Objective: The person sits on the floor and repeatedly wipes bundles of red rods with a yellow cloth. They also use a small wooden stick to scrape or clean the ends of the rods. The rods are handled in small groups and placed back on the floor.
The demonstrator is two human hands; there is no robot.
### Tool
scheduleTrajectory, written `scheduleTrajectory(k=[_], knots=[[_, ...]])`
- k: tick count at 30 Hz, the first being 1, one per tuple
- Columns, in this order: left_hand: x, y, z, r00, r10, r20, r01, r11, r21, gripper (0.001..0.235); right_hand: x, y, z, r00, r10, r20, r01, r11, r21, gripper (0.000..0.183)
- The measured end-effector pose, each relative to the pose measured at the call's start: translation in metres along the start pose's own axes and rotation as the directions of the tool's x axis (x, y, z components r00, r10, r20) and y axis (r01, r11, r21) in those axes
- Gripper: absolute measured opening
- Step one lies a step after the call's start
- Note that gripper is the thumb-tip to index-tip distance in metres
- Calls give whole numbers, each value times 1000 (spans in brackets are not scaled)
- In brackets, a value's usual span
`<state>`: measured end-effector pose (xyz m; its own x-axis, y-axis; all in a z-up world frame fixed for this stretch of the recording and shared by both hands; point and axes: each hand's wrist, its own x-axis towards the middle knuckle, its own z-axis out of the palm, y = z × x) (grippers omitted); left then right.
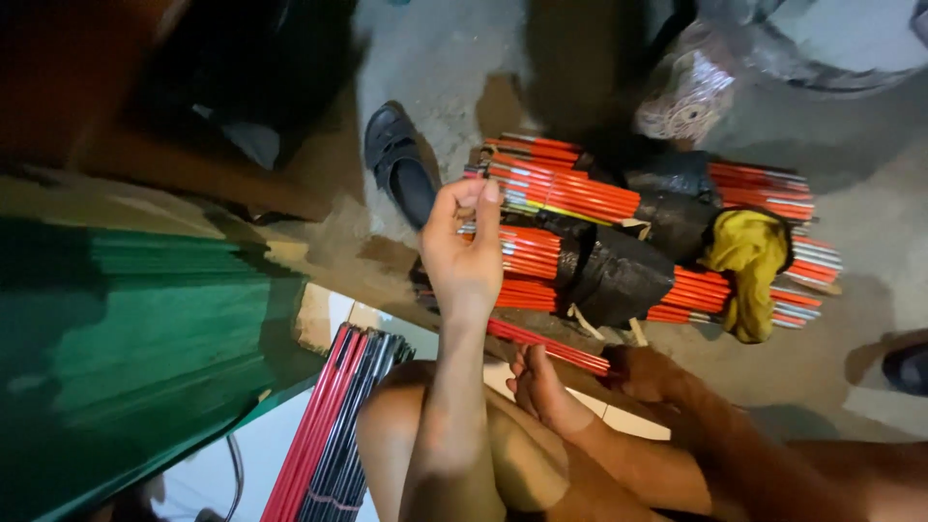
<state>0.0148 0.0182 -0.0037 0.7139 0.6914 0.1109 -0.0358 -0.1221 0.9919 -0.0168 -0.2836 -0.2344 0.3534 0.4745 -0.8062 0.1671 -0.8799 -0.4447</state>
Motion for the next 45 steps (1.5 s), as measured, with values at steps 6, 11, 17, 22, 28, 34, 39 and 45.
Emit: scheduleTrajectory(k=[6, 11, 17, 22, 28, 34, 39, 45], knots=[[-4, -8, -5, 994, -104, 14, 104, 994, 23, 12, 27, 38, 27, 995, -91, 31, 87, 991, 99, 51], [6, -10, -5, 988, -157, -1, 157, 987, -41, 10, 35, 45, 24, 999, 5, 39, -7, 999, 44, 51], [2, -16, -1, 981, -189, 41, 190, 982, -23, 13, 13, 19, 15, 995, 81, 51, -86, 991, 99, 45], [2, -14, -4, 980, -190, 57, 189, 982, 25, 12, -11, -15, -13, 989, 142, -31, -144, 987, -74, 38], [-6, 17, -11, 985, -145, 92, 146, 989, 0, 15, -60, -17, -49, 966, 177, -188, -211, 960, -183, 37], [-56, 1, -10, 829, -12, 559, 80, 992, -97, 12, -92, 10, -58, 887, 78, -455, -35, 994, 102, 29], [-82, -28, 25, 564, -520, 641, 318, 854, 412, 37, -110, -43, -63, 750, -29, -661, 335, 878, 341, 30], [-68, -22, 47, 661, -268, 701, 612, 733, -297, 37, -143, -118, -96, 672, -296, -679, 495, 861, 115, 40]])
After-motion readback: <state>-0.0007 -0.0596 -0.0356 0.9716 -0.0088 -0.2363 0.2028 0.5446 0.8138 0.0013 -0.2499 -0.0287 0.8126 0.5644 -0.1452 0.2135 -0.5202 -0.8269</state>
